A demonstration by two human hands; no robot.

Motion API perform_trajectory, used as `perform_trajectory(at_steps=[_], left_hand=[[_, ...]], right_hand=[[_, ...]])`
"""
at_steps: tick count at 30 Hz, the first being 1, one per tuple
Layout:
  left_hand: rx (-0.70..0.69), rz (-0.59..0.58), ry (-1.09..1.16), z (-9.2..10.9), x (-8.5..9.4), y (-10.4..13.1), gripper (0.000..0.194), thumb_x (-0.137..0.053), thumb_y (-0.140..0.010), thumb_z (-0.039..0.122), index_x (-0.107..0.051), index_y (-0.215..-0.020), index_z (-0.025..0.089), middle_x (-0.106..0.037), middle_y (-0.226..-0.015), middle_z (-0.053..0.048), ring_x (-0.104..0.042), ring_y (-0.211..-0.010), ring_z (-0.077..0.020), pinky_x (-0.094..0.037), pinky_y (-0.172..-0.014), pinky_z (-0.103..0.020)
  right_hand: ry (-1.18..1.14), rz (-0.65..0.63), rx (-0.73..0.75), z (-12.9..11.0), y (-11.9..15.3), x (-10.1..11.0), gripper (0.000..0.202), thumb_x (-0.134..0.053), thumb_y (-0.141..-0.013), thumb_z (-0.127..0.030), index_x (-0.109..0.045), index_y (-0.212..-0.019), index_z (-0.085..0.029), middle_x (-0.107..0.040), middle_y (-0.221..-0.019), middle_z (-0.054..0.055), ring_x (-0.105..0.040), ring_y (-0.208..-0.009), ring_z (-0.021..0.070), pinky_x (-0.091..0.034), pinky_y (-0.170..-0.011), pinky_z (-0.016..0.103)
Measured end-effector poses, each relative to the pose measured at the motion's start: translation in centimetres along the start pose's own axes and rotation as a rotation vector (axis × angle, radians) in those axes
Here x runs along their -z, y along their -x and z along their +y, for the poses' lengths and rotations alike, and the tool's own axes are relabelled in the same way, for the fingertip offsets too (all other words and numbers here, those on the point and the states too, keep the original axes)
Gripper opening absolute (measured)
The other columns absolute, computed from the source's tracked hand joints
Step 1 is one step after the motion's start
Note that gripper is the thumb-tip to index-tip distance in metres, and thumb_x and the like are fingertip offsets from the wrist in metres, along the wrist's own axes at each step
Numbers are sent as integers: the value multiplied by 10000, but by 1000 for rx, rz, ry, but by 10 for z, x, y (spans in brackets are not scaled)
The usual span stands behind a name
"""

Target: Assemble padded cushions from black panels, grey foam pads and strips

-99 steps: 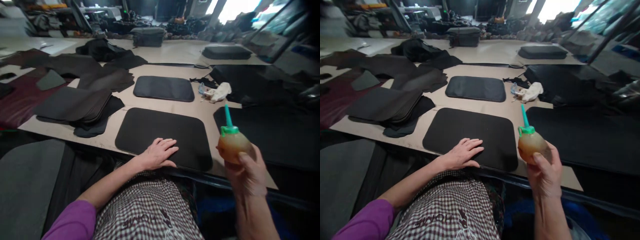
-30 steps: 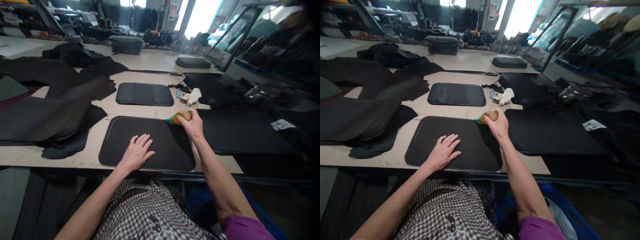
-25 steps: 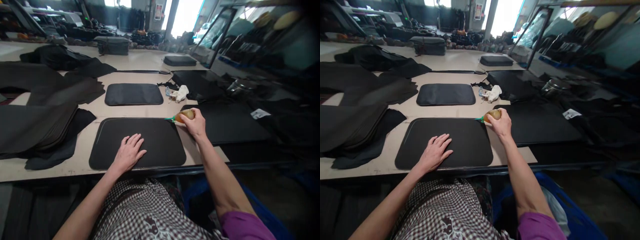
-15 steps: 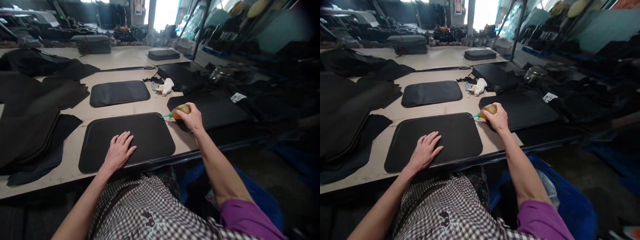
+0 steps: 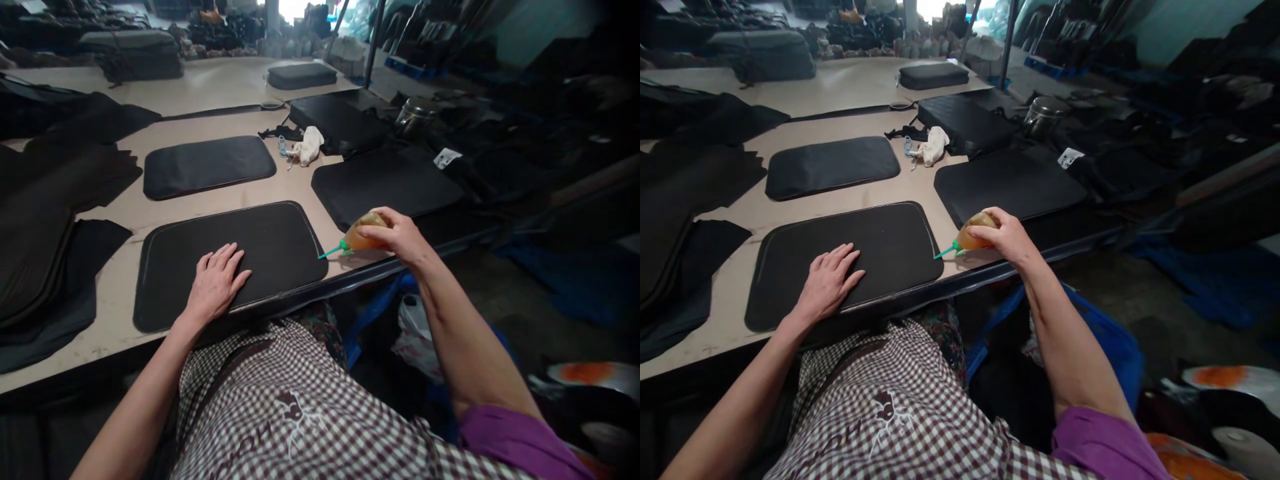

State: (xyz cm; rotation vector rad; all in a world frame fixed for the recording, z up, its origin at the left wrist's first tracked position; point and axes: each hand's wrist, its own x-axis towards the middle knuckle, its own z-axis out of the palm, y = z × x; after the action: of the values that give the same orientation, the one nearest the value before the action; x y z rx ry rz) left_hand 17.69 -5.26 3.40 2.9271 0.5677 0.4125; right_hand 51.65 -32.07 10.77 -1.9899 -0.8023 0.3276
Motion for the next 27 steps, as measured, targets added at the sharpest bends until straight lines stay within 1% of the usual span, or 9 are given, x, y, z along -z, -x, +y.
perform_trajectory(at_steps=[5, 8, 11, 14, 17, 19, 21, 24, 27], left_hand=[[12, -12, 23, -1, -1, 0, 569, -397, -1071, 526, -543, -1518, 206, -469, -1647, -158, -403, -1546, -340, -272, -1263, -588], [21, -32, 65, -3, -1, -1, 570, -403, -1068, 537, -553, -1504, 202, -467, -1648, -154, -391, -1552, -335, -266, -1275, -579], [52, -53, 200, -7, 6, -1, 566, -414, -1061, 562, -590, -1462, 202, -476, -1643, -139, -390, -1552, -318, -266, -1290, -562], [126, -68, 454, -15, 22, -2, 570, -404, -1059, 591, -618, -1424, 210, -473, -1648, -108, -426, -1532, -274, -300, -1296, -504], [226, -71, 704, -28, 36, -2, 606, -355, -1065, 631, -615, -1438, 231, -471, -1657, -66, -437, -1529, -249, -304, -1305, -456], [282, -81, 846, -36, 42, -3, 664, -302, -1062, 670, -611, -1455, 232, -508, -1633, -59, -459, -1515, -253, -321, -1298, -450], [326, -107, 976, -44, 44, -5, 741, -243, -1052, 708, -607, -1466, 213, -555, -1594, -80, -491, -1493, -263, -356, -1277, -455], [357, -173, 1094, -51, 46, -9, 825, -185, -1034, 743, -595, -1483, 185, -576, -1570, -117, -516, -1477, -280, -393, -1248, -465], [324, -223, 1110, -55, 50, -13, 869, -141, -1026, 755, -584, -1499, 175, -569, -1575, -131, -530, -1468, -287, -417, -1227, -471]], right_hand=[[-109, -9, -106, 5, 35, -7, 521, -837, -680, -559, -713, -1043, -206, -705, -944, 38, -653, -835, 269, -502, -603, 304], [-147, -2, -146, 5, 49, -21, 526, -837, -698, -562, -718, -1077, -218, -708, -981, 42, -662, -852, 274, -498, -578, 293], [-177, -35, -132, 1, 58, -42, 527, -839, -721, -579, -721, -1097, -229, -700, -972, 32, -657, -854, 264, -494, -583, 288], [-203, -106, -91, -9, 63, -67, 520, -828, -757, -589, -711, -1117, -233, -693, -969, 24, -646, -856, 253, -510, -628, 301], [-198, -170, -16, -25, 66, -96, 498, -812, -789, -590, -692, -1112, -230, -690, -964, 18, -640, -876, 248, -533, -728, 333], [-196, -210, 22, -37, 68, -118, 502, -812, -795, -593, -673, -1120, -236, -688, -967, 13, -637, -890, 250, -534, -776, 351], [-207, -241, 63, -48, 71, -141, 512, -817, -796, -597, -658, -1135, -247, -687, -984, 10, -634, -906, 254, -531, -797, 360], [-222, -279, 127, -66, 74, -177, 506, -811, -806, -608, -648, -1136, -261, -686, -1012, 14, -634, -922, 262, -534, -813, 374], [-236, -318, 164, -86, 77, -211, 500, -802, -802, -606, -636, -1125, -263, -686, -1022, 22, -642, -916, 273, -542, -828, 398]])
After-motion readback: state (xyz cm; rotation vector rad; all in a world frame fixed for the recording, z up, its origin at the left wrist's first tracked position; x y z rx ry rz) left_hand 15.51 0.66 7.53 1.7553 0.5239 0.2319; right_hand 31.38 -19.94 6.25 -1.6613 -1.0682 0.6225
